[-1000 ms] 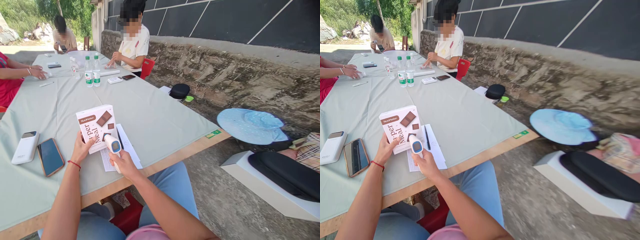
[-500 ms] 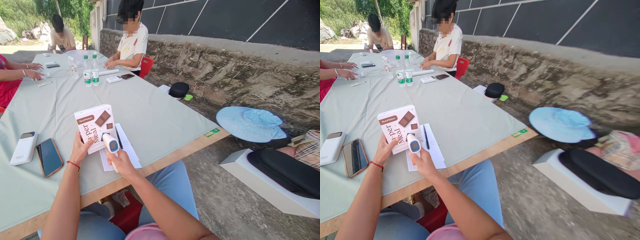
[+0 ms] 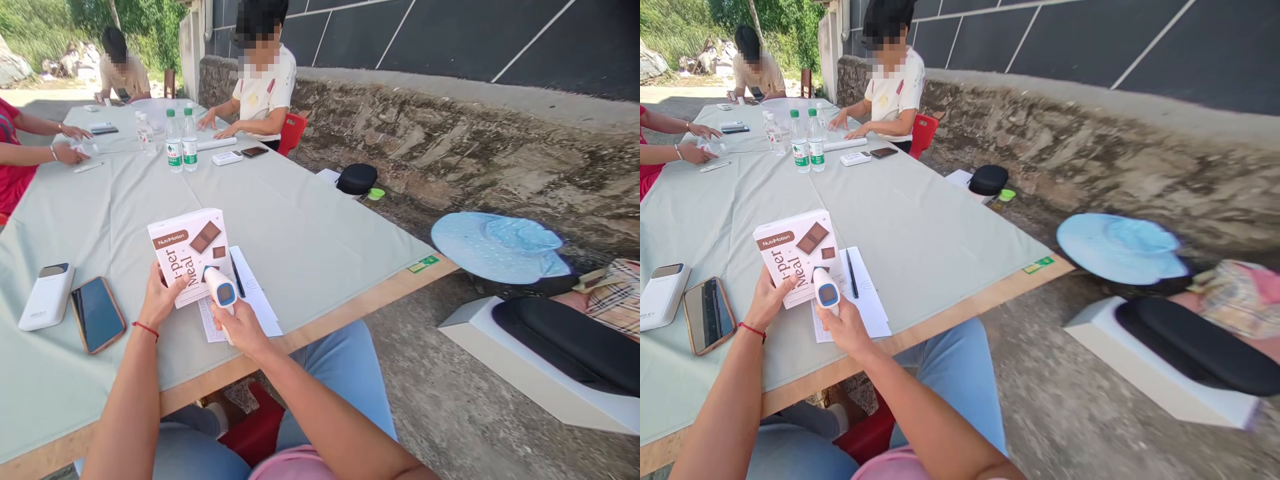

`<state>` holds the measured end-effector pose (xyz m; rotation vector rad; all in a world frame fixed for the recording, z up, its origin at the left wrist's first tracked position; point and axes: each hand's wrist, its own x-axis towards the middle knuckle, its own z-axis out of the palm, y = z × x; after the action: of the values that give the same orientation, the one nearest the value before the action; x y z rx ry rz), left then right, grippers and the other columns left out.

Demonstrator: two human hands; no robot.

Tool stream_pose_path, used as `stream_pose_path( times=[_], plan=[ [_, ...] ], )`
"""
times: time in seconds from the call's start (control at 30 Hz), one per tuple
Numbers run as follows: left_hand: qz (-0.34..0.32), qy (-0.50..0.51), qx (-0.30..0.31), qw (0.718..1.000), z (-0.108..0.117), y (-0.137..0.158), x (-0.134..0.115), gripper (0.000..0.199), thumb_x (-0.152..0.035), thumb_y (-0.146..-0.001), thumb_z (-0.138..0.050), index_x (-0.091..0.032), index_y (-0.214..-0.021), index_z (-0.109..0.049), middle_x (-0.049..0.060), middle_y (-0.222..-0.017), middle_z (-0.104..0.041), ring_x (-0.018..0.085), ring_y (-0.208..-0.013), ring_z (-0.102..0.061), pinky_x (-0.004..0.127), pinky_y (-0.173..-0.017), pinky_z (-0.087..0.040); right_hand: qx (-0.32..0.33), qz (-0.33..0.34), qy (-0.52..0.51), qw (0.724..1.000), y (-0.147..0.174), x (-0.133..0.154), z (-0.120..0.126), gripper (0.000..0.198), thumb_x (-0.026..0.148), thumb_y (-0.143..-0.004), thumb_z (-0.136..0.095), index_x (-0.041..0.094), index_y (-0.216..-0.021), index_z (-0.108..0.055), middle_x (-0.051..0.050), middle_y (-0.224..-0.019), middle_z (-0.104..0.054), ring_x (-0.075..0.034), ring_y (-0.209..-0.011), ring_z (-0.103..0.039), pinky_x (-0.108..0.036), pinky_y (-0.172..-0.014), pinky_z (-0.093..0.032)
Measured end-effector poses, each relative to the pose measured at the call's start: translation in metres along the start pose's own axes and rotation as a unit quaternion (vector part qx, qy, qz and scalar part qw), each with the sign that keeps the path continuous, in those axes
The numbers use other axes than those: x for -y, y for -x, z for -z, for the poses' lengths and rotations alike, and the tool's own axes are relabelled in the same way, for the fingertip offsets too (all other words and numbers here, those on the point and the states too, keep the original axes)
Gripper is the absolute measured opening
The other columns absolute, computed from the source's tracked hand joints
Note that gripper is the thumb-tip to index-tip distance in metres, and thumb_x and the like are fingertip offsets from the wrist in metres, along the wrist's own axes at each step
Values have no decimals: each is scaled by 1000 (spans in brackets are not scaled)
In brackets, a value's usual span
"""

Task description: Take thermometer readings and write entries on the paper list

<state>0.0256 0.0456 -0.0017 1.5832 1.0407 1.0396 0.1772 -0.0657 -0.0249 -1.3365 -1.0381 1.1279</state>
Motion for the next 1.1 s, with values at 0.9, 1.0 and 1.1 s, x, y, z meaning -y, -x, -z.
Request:
stream_pose_path(
  times=[0.9, 1.0, 1.1],
  plan=[
    [17, -65, -58, 996, 6, 1, 3, 68, -50, -61, -81, -18, -115, -55, 11, -110, -67, 30, -101, -63, 44, -84, -51, -73, 100, -67, 990, 22, 40, 42, 28, 49, -84, -58, 21, -82, -57, -1, -74, -59, -16, -68, -52, -29, -63, -41],
    [-9, -40, -121, 992, 11, -3, 6, 65, -51, -63, -79, -18, -113, -54, 10, -111, -66, 28, -103, -62, 43, -88, -50, -92, 126, -74, 985, 23, 44, 57, 30, 50, -86, -57, 21, -80, -57, -2, -77, -59, -16, -70, -52, -30, -65, -43],
    [-40, -11, -207, 977, 24, -9, 12, 61, -49, -68, -77, -19, -114, -51, 10, -115, -62, 26, -107, -60, 43, -94, -48, -110, 132, -64, 983, 23, 46, 65, 30, 51, -85, -56, 21, -79, -57, -3, -78, -59, -17, -70, -52, -32, -66, -44]
  ],
)
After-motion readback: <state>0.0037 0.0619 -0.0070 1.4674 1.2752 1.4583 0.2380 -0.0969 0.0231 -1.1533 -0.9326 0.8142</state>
